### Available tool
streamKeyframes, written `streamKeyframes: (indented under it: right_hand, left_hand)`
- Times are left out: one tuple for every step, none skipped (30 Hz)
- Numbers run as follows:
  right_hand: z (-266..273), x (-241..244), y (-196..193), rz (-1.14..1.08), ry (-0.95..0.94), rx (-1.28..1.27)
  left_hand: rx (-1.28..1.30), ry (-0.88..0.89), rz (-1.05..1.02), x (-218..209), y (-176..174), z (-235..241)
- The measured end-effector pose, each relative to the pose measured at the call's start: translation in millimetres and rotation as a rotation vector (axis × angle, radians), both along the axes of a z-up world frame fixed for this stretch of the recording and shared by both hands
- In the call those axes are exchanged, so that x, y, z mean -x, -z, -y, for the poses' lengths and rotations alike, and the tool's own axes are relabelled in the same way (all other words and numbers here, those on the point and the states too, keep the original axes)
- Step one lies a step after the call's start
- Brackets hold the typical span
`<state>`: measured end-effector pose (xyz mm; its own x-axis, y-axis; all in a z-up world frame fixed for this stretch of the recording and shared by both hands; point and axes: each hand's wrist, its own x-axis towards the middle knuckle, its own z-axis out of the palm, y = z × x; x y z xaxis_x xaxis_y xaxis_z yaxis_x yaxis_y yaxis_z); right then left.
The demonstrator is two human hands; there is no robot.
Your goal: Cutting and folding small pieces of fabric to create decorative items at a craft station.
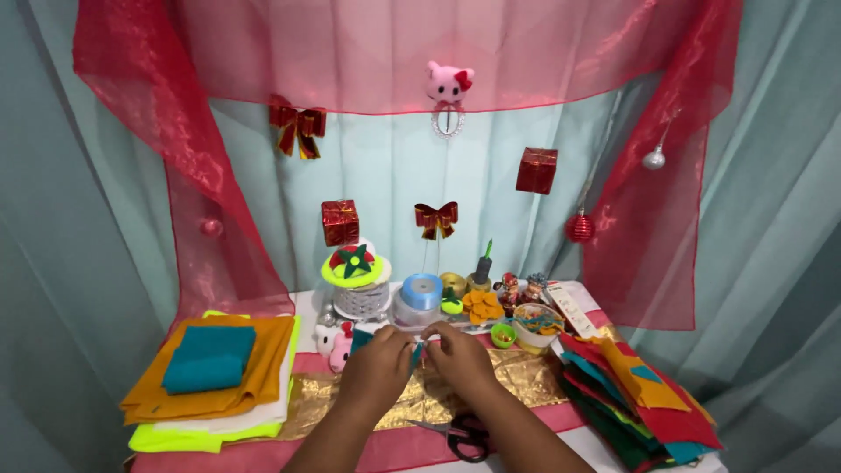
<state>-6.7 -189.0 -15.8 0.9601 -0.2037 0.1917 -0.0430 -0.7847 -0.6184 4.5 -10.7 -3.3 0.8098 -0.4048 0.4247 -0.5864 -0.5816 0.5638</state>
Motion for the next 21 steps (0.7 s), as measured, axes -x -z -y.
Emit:
streamKeyframes:
  right_hand:
    - [-0.4,0.6,-0.6,-0.018,0.013,-0.010]
    - [-1.1,1.1,-1.0,-0.035,0.026,-0.020]
    - [-1.8,2.8,-5.4,-0.029,0.028,-0.017]
    - [-2.8,4.6,-9.6,-0.035,0.028,-0.053]
    - [-5.1,10.6,-10.2,-0.052,0.024,-0.089]
    - [-5.1,11.8,-7.9,-0.057,0.023,-0.088]
    - [-5.2,10.8,-6.8,-0.042,0.014,-0.103]
    - [-5.4,9.8,-5.9,-0.027,0.004,-0.119]
    - [-3.9,6.7,-1.0,-0.025,0.003,-0.116]
    - [-2.4,3.7,3.8,0.005,-0.019,-0.105]
    - [-0.7,1.6,9.6,0.032,-0.040,-0.095]
    - [-1.3,2.1,8.4,0.031,-0.040,-0.093]
    - [-1.9,3.6,8.1,0.052,-0.056,-0.120]
    - [-2.5,5.2,7.9,0.073,-0.071,-0.147]
    - [-1.2,4.9,9.8,0.075,-0.072,-0.144]
    - [-0.1,4.6,11.7,0.111,-0.087,-0.152]
    - [-0.6,4.8,14.5,0.145,-0.104,-0.162]
    - [-1.3,4.1,12.7,0.147,-0.107,-0.162]
    - [-1.7,5.0,12.5,0.152,-0.091,-0.167]
    - [-2.1,5.8,12.2,0.158,-0.075,-0.172]
    - [-1.1,4.0,13.9,0.165,-0.075,-0.170]
  left_hand:
    - [-0.017,0.000,0.036,-2.0,4.6,1.1]
    - [-0.034,0.000,0.073,-4.1,9.2,2.0]
    - [-0.032,0.002,0.079,-5.6,8.1,2.8]
    - [-0.029,0.007,0.076,-7.0,7.0,3.5]
    - [-0.027,0.008,0.063,-3.5,9.6,2.8]
    - [-0.026,0.007,0.058,-0.9,9.7,2.7]
    - [-0.026,0.005,0.079,-0.6,8.5,2.4]
    - [-0.025,0.003,0.100,-0.2,7.1,2.0]
    - [-0.023,0.002,0.102,-3.3,10.4,2.1]
    - [-0.042,0.004,0.127,-6.5,13.6,2.2]
    - [-0.061,0.006,0.150,-8.9,17.7,2.6]
    - [-0.059,0.007,0.150,-8.8,16.6,2.5]
    - [-0.062,0.002,0.154,-7.7,16.5,2.4]
    - [-0.066,-0.002,0.159,-6.5,16.3,2.4]
    - [-0.063,-0.003,0.161,-6.7,15.9,2.7]
    - [-0.065,-0.002,0.145,-6.8,15.3,2.9]
    - [-0.070,-0.004,0.128,-6.0,15.2,1.5]
    - [-0.070,-0.007,0.129,-7.2,13.7,1.4]
    - [-0.071,-0.010,0.141,-6.8,14.2,1.6]
    - [-0.073,-0.012,0.152,-6.4,14.5,1.8]
    - [-0.071,-0.012,0.160,-5.5,11.7,1.8]
